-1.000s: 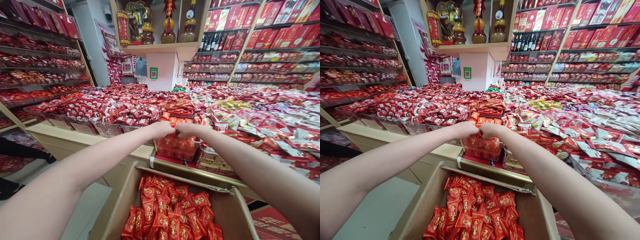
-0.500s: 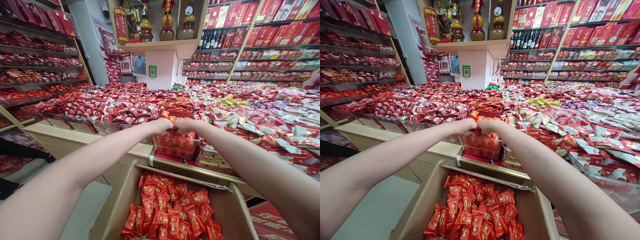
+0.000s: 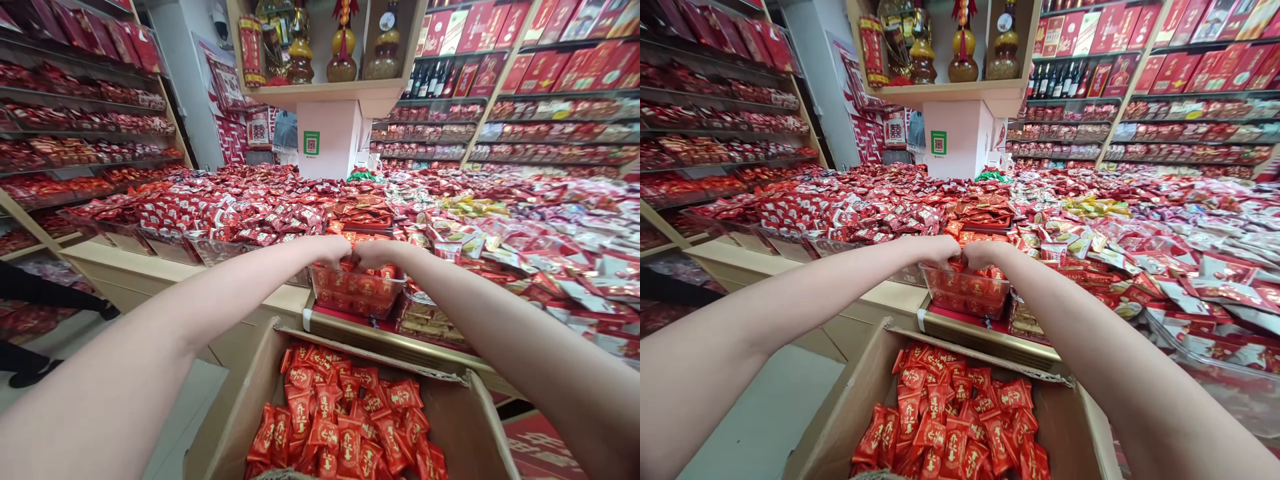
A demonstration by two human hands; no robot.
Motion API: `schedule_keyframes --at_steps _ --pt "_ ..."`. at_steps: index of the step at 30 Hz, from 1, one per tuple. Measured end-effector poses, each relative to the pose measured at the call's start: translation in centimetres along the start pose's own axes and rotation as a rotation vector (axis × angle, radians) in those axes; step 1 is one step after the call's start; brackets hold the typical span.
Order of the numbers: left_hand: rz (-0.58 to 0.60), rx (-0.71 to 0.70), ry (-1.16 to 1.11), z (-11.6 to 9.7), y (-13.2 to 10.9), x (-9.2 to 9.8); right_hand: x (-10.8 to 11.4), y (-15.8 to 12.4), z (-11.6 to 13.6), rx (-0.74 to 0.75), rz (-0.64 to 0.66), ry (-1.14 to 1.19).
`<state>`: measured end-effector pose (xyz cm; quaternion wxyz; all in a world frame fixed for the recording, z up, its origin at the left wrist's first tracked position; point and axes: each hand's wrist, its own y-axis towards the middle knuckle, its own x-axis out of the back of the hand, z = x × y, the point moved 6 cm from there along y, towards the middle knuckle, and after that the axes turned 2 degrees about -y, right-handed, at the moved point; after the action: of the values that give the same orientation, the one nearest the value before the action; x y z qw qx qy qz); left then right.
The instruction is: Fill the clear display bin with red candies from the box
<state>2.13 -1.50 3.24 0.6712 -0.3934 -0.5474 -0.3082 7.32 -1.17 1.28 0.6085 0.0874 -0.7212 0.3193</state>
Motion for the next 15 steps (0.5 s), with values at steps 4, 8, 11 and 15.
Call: schedule_keyframes --at_steps 4,8,11,15 --pt "0.008 0.031 -0.021 -0.3 0.2 0.3 0.0 -0.5 -0.1 0.012 0.002 0.023" --pt "0.032 0.070 -0.080 -0.3 0.2 0.2 0.0 -0.8 0.1 -0.006 0.018 0.042" --pt "0.064 0.128 -0.142 0.3 0.1 0.1 0.1 -0.8 0.5 -0.034 0.024 0.045" --pt "0.031 0.180 -0.250 0.8 -0.4 0.6 0.5 -1.1 1.1 -0.071 -0.028 0.032"
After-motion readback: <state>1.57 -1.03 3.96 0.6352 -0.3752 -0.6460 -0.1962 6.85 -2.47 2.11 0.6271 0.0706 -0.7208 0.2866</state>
